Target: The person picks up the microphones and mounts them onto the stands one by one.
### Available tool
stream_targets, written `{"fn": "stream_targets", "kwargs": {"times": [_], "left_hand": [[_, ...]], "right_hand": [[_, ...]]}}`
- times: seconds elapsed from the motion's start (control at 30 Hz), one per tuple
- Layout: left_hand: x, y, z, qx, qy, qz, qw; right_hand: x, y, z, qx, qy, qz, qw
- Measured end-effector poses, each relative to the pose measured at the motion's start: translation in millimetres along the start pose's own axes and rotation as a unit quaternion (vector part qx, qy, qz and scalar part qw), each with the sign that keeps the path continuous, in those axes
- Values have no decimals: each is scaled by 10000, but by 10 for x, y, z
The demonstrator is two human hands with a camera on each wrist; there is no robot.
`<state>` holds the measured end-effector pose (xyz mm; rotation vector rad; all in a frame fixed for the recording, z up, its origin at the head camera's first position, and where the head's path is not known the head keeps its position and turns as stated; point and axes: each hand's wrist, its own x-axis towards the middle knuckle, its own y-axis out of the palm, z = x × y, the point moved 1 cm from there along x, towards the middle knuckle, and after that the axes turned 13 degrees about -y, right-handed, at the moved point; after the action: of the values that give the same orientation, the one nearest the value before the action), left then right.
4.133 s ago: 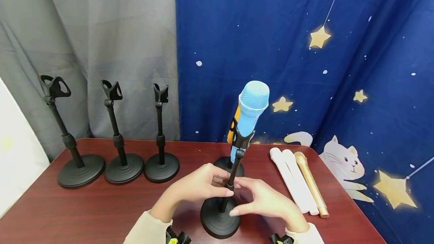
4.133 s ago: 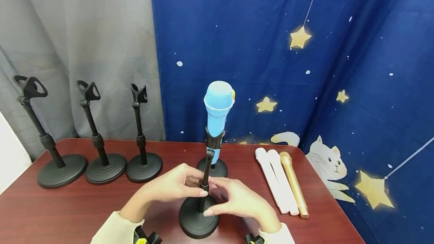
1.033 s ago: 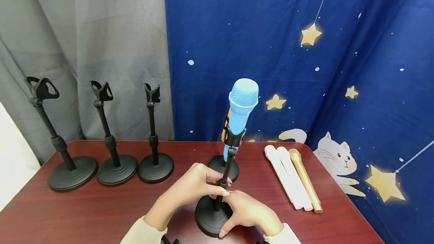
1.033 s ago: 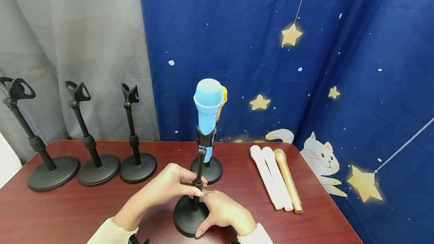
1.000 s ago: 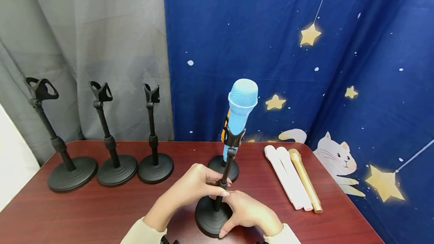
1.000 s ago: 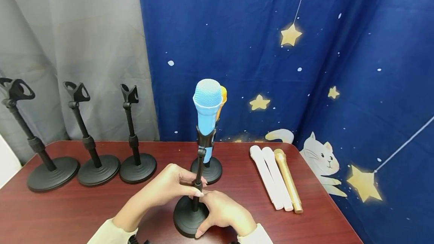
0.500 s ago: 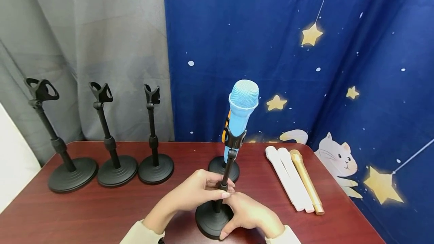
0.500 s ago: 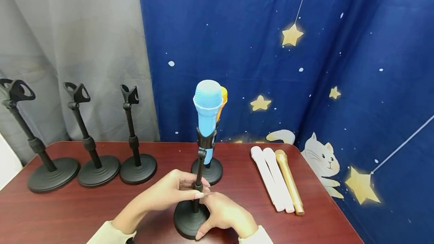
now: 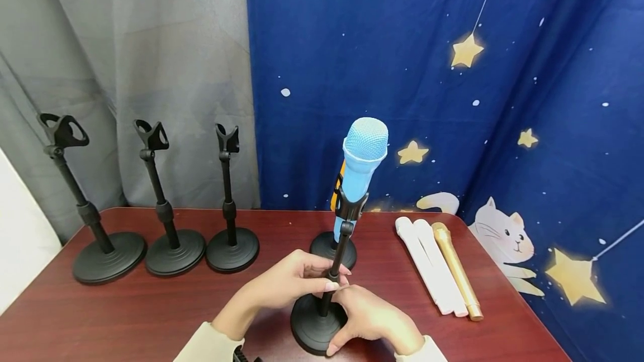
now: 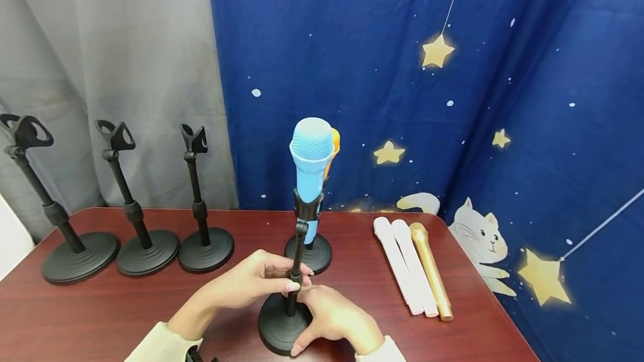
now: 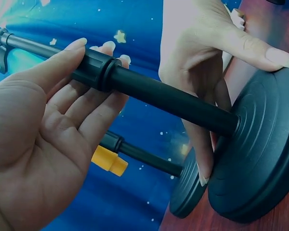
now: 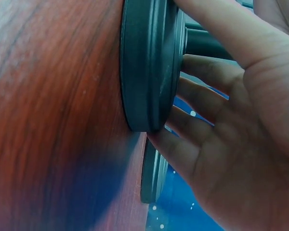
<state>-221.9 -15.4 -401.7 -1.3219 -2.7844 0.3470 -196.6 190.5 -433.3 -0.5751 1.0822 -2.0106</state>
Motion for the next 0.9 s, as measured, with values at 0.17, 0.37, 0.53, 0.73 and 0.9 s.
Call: {"fn": "stream_targets", "kwargs": {"times": [0.17,0.37,0.53,0.73,0.9], "left_hand": [[0,-1,5,-41,34,-3,10000],[3,4,4,28,82,-60,9999],[-3,10,-10,34,51,-132,9999],[-9,22,-31,107,14,-257,9996],[-17,38,-36,176,96,-284,9994]], "right_hand": [[0,-4,-2,-12,4,30,10000],[-6,-7,12,-69,-54,4,10000],[-13,-6,23,-24,-118,-21,9999],[-20,-7,19,72,-118,-47,9999],[-25,-4,14,156,-118,-54,9998]]}}
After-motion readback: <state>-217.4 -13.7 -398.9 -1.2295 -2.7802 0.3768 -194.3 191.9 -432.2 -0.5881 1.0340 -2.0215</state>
